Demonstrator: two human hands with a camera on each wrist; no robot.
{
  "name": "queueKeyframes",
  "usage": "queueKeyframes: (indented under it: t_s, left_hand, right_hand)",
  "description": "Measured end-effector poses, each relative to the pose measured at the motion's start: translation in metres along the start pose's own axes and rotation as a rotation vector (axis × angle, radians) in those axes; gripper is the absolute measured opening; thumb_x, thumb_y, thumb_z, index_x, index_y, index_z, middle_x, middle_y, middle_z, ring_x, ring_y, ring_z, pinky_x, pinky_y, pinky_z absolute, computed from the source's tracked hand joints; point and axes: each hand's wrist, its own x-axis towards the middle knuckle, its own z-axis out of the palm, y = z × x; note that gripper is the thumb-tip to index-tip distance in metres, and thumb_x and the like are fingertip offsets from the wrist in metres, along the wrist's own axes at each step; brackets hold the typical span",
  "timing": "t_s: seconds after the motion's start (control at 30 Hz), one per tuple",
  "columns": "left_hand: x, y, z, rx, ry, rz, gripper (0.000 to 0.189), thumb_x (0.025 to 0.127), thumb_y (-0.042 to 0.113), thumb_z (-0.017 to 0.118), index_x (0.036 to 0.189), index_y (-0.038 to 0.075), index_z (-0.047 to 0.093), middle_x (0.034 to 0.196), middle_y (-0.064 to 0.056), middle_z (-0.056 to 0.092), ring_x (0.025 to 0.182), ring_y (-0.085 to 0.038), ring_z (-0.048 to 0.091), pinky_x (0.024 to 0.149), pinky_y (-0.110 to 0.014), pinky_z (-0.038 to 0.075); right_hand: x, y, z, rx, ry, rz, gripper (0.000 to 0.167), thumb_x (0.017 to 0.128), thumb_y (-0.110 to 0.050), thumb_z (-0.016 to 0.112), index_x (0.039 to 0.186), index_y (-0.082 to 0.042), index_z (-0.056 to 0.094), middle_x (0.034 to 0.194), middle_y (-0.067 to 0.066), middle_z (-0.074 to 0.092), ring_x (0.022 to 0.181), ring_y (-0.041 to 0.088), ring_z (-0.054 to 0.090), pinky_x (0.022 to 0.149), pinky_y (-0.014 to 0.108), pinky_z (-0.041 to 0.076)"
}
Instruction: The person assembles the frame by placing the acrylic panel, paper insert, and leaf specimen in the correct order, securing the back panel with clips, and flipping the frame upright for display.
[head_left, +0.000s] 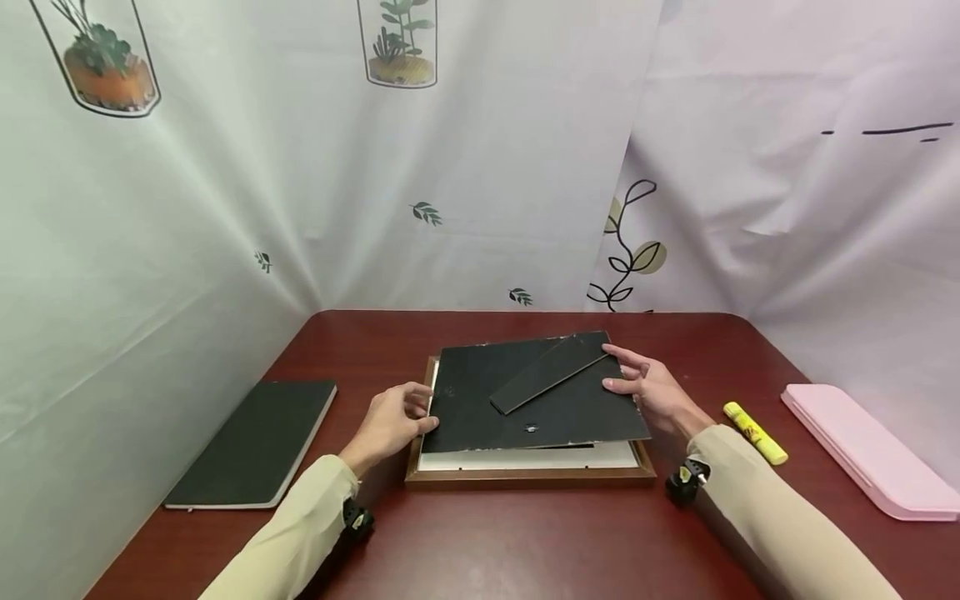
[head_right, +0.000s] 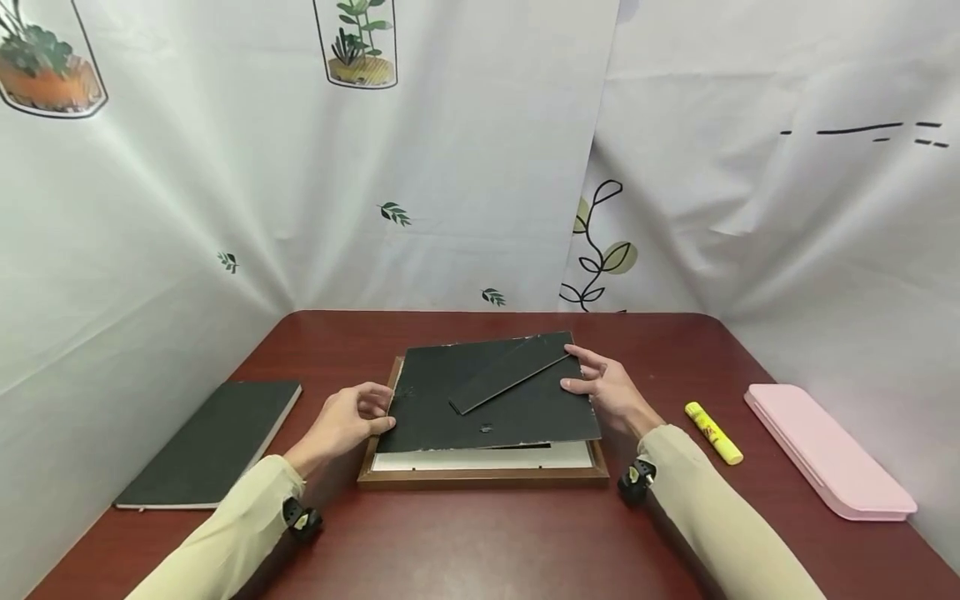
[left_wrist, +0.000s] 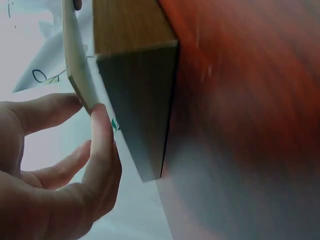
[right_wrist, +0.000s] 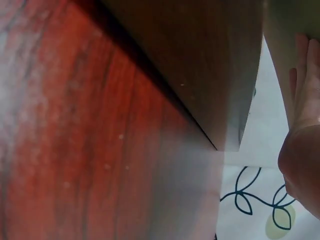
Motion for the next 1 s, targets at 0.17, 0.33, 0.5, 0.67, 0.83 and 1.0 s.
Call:
queueKeyframes:
  t_s: [0.17, 0.33, 0.5, 0.67, 0.83, 1.0]
  left_hand:
    - [0.000, -0.008, -0.005, 0.042, 0.001, 0.033, 0.033, 0.078, 0.004, 0.080, 0.110, 0.002, 0.069, 0.097, -0.010, 0.071, 0.085, -0.017, 0.066, 0.074, -0.027, 0.051]
    - [0.001, -0.016, -0.010, 0.090, -0.092, 0.011, 0.039, 0.079, 0.010, 0.082, 0.114, 0.004, 0.068, 0.099, -0.010, 0.070, 0.088, -0.018, 0.066, 0.080, -0.034, 0.051]
    - [0.004, -0.013, -0.016, 0.166, -0.206, 0.017, 0.052, 0.075, 0.014, 0.086, 0.122, 0.006, 0.064, 0.096, -0.008, 0.070, 0.088, -0.018, 0.064, 0.083, -0.040, 0.052]
    - [0.005, -0.010, -0.018, 0.181, -0.219, -0.012, 0.054, 0.073, 0.012, 0.087, 0.121, 0.006, 0.064, 0.096, -0.007, 0.068, 0.088, -0.018, 0.062, 0.083, -0.041, 0.052]
    - [0.005, -0.010, -0.018, 0.179, -0.225, -0.024, 0.055, 0.073, 0.013, 0.087, 0.122, 0.005, 0.064, 0.099, -0.008, 0.068, 0.090, -0.019, 0.063, 0.083, -0.041, 0.053]
    - [0.003, -0.008, -0.018, 0.181, -0.236, -0.023, 0.056, 0.074, 0.013, 0.087, 0.124, 0.004, 0.063, 0.103, -0.010, 0.069, 0.092, -0.020, 0.063, 0.084, -0.042, 0.053]
  right_hand:
    - [-0.001, 0.005, -0.002, -0.002, -0.011, 0.003, 0.081, 0.094, -0.007, 0.068, 0.161, -0.015, 0.023, 0.128, -0.006, 0.065, 0.092, 0.013, 0.076, 0.078, 0.032, 0.061]
    - [0.000, 0.007, -0.003, -0.026, -0.036, -0.002, 0.081, 0.094, -0.007, 0.068, 0.161, -0.014, 0.023, 0.125, -0.010, 0.066, 0.091, 0.013, 0.076, 0.075, 0.031, 0.061]
    - [0.002, 0.006, 0.001, -0.035, -0.032, -0.007, 0.080, 0.093, -0.008, 0.069, 0.160, -0.015, 0.026, 0.125, -0.011, 0.066, 0.089, 0.010, 0.076, 0.073, 0.027, 0.060]
    - [0.007, 0.008, 0.006, -0.078, -0.018, -0.004, 0.080, 0.093, -0.006, 0.069, 0.160, -0.013, 0.027, 0.149, 0.011, 0.053, 0.086, 0.004, 0.072, 0.066, 0.019, 0.053]
    - [0.009, 0.005, 0.009, -0.085, -0.017, 0.006, 0.079, 0.094, -0.007, 0.068, 0.161, -0.014, 0.024, 0.164, 0.023, 0.024, 0.086, 0.002, 0.071, 0.067, 0.019, 0.053]
    - [0.007, 0.003, 0.009, -0.054, -0.014, 0.035, 0.081, 0.094, -0.009, 0.068, 0.161, -0.020, 0.024, 0.162, 0.022, 0.031, 0.092, 0.009, 0.075, 0.076, 0.028, 0.060]
